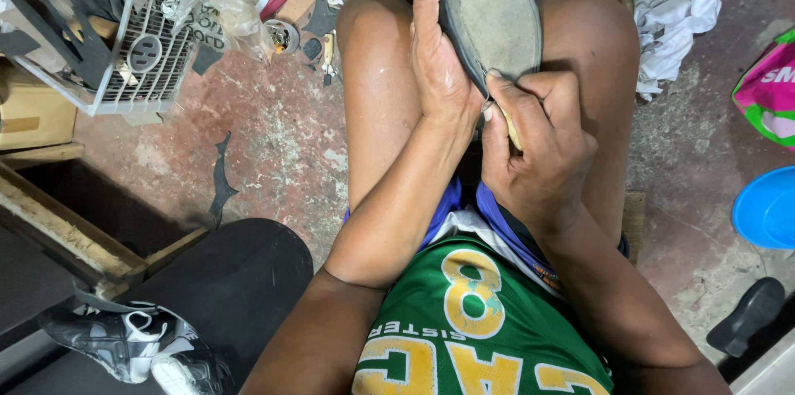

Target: The person glues a new rubber sole onto the bottom of a black high-heeled shoe, then uses a thin metal tool to scrape away excess glue and smooth the edge where the new sole meets the shoe body.

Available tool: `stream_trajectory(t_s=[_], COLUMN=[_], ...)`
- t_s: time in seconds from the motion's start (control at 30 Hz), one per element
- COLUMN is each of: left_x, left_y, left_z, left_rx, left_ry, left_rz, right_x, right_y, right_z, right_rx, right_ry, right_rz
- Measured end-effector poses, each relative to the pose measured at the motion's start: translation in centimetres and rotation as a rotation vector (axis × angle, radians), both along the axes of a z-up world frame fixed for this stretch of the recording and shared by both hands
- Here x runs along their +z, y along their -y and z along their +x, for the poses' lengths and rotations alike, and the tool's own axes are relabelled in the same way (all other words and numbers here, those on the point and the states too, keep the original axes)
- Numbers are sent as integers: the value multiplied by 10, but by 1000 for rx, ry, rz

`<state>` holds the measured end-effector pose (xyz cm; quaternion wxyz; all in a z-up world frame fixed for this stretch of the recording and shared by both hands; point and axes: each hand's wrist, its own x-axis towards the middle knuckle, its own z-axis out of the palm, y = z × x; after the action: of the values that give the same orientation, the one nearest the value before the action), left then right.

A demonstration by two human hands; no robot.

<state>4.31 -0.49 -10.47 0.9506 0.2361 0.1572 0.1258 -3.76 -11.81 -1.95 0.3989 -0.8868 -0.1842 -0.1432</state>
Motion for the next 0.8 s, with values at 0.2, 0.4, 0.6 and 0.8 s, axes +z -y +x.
stream_trajectory(t_s=[0.2, 0.4, 0.6, 0.8], left_x=[2, 5, 4, 0], left_y=[0, 1, 0, 2], left_z=[-2, -2, -2, -2], left_rx=[-13, -1, 15, 29], left_ry=[26, 20, -22, 25], left_rz=[13, 59, 112, 90], right_x=[-1, 0, 0, 1], right_y=[-1, -2, -2, -1], right_z=[-2, -4, -2, -1], right_rx=[-16, -28, -28, -25], right_ry=[-6, 3, -2, 1], right_rz=[34, 54, 68, 79])
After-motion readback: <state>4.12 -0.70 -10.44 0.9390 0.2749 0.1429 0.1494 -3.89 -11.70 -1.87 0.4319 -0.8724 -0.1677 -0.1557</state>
